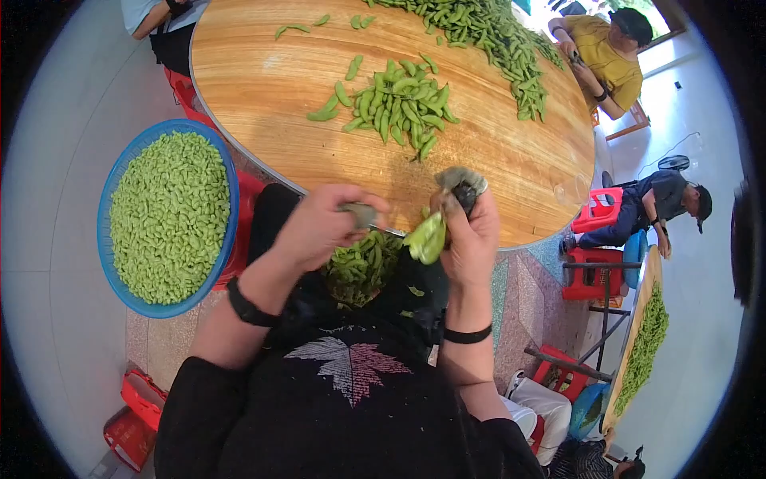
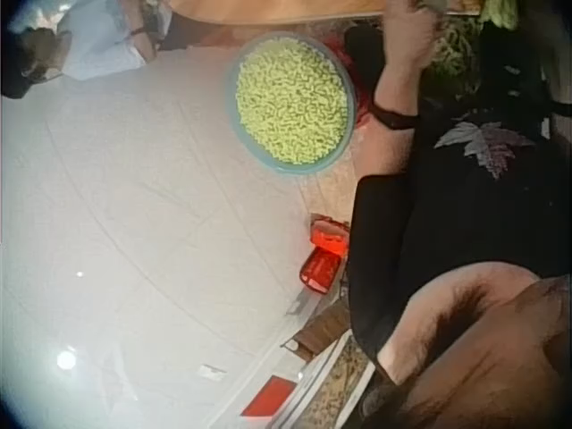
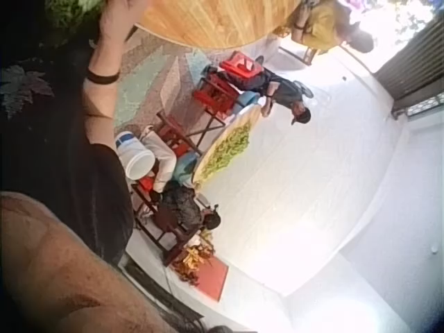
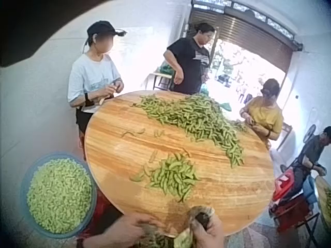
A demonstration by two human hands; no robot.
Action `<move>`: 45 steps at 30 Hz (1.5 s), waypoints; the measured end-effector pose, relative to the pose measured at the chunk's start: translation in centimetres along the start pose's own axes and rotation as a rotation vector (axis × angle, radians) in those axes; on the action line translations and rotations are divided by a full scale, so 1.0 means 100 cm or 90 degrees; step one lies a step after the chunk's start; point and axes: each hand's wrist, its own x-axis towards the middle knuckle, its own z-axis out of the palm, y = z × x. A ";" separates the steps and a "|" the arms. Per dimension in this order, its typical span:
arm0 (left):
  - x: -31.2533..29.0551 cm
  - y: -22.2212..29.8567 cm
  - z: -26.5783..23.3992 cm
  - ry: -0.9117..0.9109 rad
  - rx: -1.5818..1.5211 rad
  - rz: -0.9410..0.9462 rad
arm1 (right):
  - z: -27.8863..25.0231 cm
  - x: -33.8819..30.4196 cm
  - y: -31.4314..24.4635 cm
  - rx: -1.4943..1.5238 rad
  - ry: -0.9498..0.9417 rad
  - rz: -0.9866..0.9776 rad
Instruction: The recorder is shelling green beans by hand, using a small thumb-mounted blade to open the pods and placing the beans into a large blue basin.
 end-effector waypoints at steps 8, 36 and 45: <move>-0.076 0.054 -0.183 0.609 0.595 0.282 | -0.023 0.051 0.011 -0.736 0.005 -0.065; 0.035 0.001 0.036 0.118 0.158 0.228 | -0.012 -0.006 -0.018 -0.207 -0.017 0.133; 0.042 -0.007 0.033 0.073 0.111 0.201 | -0.020 -0.006 -0.008 0.076 -0.121 0.323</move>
